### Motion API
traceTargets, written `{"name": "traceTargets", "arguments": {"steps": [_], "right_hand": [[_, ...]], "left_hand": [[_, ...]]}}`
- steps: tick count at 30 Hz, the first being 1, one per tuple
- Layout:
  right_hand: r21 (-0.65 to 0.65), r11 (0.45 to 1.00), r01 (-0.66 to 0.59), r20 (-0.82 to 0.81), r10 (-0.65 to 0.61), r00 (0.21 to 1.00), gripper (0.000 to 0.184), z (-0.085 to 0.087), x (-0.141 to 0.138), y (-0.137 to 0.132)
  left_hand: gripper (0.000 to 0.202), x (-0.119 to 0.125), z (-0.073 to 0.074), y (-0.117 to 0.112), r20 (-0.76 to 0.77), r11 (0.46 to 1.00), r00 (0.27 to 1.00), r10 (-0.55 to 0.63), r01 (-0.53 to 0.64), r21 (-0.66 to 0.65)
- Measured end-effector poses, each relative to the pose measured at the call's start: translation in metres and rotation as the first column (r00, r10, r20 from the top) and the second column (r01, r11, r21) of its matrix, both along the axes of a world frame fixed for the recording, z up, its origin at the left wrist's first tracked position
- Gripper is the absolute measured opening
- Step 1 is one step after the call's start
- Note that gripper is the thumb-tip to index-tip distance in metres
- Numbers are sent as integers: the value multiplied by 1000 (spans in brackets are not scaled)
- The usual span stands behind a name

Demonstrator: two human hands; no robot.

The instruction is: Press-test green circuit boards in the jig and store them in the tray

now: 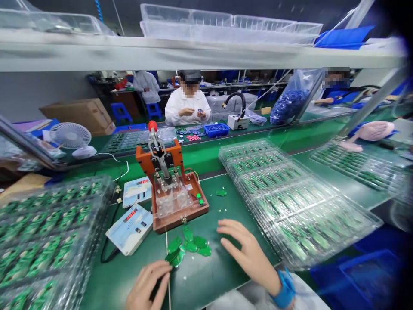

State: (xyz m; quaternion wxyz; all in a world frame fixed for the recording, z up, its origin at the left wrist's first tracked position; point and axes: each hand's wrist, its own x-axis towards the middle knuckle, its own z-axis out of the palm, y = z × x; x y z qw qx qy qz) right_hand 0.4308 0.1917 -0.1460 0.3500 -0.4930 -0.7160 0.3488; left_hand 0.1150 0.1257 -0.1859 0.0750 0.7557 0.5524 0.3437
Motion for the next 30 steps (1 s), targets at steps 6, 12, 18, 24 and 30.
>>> {"name": "traceTargets", "arguments": {"steps": [6, 12, 18, 24, 30], "right_hand": [[5, 941, 338, -82, -337, 938, 59, -62, 28, 49], [-35, 956, 290, -17, -291, 957, 60, -76, 56, 49], [14, 960, 281, 0, -281, 960, 57, -81, 61, 48], [107, 960, 260, -2, -261, 965, 39, -63, 40, 38], [97, 968, -231, 89, 223, 971, 24, -31, -24, 28]], "left_hand": [[26, 1, -2, 6, -31, 990, 991, 129, -131, -61], [37, 2, -15, 6, 28, 962, 975, 221, -213, -170], [38, 1, -13, 6, 96, 940, 959, 267, -237, -245], [35, 10, 2, 8, 140, 945, 957, 255, -216, -246], [29, 14, 22, 17, 125, 959, 979, 161, -125, -254]]}}
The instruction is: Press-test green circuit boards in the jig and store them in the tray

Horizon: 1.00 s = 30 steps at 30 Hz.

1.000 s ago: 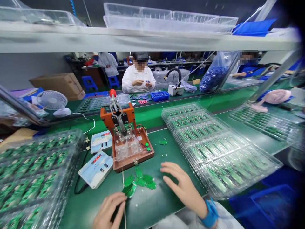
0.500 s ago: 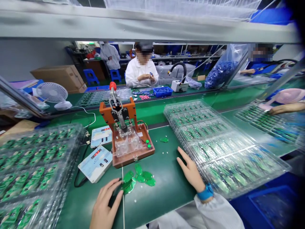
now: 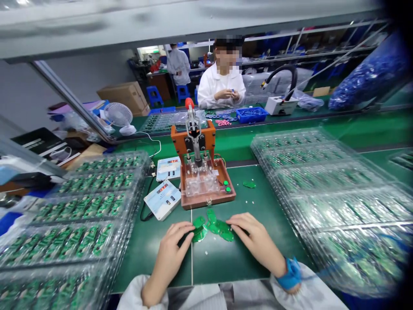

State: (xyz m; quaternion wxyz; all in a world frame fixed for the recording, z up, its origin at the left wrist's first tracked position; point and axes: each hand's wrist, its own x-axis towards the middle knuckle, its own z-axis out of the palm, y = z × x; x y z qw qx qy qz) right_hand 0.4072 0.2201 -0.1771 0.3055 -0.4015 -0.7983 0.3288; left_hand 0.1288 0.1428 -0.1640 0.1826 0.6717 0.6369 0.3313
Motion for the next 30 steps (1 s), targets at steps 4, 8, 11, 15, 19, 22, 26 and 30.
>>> {"name": "traceTargets", "arguments": {"steps": [4, 8, 11, 15, 19, 22, 26, 30], "right_hand": [[52, 995, -83, 122, 76, 990, 22, 2, -34, 13], [74, 994, -80, 271, 57, 961, 25, 0, -55, 25], [77, 994, -76, 348, 44, 936, 30, -1, -64, 26], [60, 996, -72, 390, 43, 920, 32, -2, -68, 26], [42, 997, -60, 373, 39, 927, 28, 1, -68, 27], [49, 998, -25, 377, 4, 926, 28, 5, -68, 26], [71, 997, 26, 410, -53, 911, 27, 5, -68, 23], [23, 998, 58, 316, -63, 947, 20, 10, -63, 21]], "left_hand": [[29, 1, 6, 16, -68, 999, 997, -31, 29, -30], [23, 6, 6, 34, -147, 988, 985, -93, 72, -139], [25, 13, 6, 44, -209, 967, 969, -133, 82, -240], [33, 19, 8, 51, -239, 943, 958, -156, 72, -326], [33, 21, 10, 51, -222, 937, 962, -157, 75, -340], [29, 20, 9, 48, -194, 958, 972, -134, 77, -277], [23, 20, 7, 42, -191, 976, 979, -74, 32, -217], [13, 16, 11, 36, -109, 984, 994, -3, -17, -177]]}}
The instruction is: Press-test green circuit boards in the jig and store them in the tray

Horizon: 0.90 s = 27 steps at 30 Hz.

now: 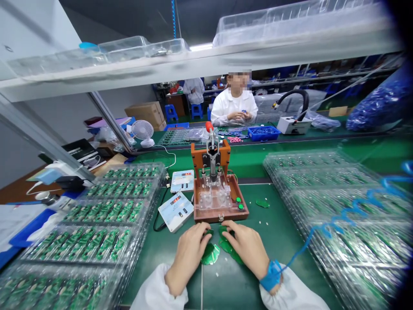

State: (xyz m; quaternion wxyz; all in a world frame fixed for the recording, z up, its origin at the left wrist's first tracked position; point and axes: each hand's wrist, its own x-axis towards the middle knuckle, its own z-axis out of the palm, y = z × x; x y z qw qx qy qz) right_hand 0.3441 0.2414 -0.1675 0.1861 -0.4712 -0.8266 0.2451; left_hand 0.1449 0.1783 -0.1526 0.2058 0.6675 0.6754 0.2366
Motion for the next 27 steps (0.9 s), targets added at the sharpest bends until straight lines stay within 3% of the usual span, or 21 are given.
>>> {"name": "traceTargets", "arguments": {"steps": [5, 9, 13, 17, 20, 23, 27], "right_hand": [[-84, 991, 107, -315, -128, 940, 24, 25, 20, 22], [-58, 991, 122, -441, -135, 887, 34, 40, 20, 63], [-67, 995, 68, -444, -91, 891, 30, 40, -1, 92], [-65, 998, 21, -360, -43, 932, 29, 34, -15, 99], [-40, 999, 15, -320, -27, 947, 29, 33, -15, 100], [49, 999, -7, -264, 19, 964, 26, 35, -14, 103], [152, 987, -52, -132, 72, 989, 23, 35, -15, 108]], "left_hand": [[26, -19, 19, 10, 262, 977, 956, 130, -168, 130], [29, -33, 32, 49, 429, 948, 887, 171, -267, 174], [32, -31, 30, 90, 484, 953, 862, 148, -255, 163], [27, -25, 24, 104, 429, 969, 897, 104, -189, 161], [22, -25, 26, 102, 251, 961, 963, 95, -154, 228], [20, -26, 29, 99, 66, 958, 992, 110, -123, 258], [21, -28, 28, 99, -17, 970, 993, 116, -109, 218]]}}
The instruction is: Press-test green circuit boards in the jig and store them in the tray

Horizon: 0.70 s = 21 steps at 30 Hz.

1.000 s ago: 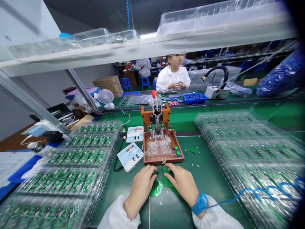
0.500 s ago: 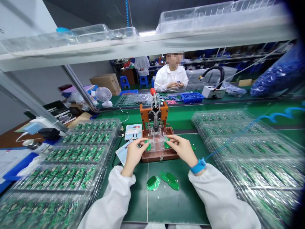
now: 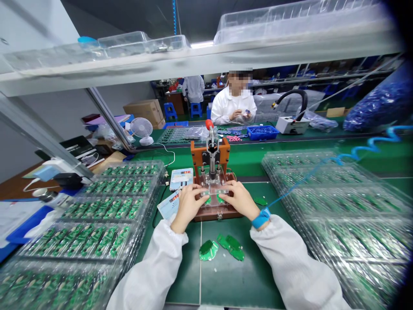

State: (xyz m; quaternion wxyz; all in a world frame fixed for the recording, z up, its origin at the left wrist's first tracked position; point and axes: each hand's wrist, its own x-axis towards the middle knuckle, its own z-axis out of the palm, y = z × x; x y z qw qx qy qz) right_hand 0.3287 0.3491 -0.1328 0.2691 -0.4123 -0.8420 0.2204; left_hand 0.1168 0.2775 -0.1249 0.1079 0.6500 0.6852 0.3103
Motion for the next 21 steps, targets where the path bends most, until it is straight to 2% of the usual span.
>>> {"name": "traceTargets", "arguments": {"steps": [5, 16, 21], "right_hand": [[15, 1000, -2, 60, 1, 998, 20, -1, -1, 3], [70, 997, 15, 55, -19, 998, 18, -1, -2, -6], [136, 991, -3, 30, -1, 1000, 18, -6, -2, -14]], "left_hand": [[20, -3, -1, 3, -45, 999, 999, -30, 29, -17], [19, -1, 3, -2, -121, 999, 991, -48, 49, 5], [20, 6, -10, -10, -65, 998, 998, -24, 27, 50]]}}
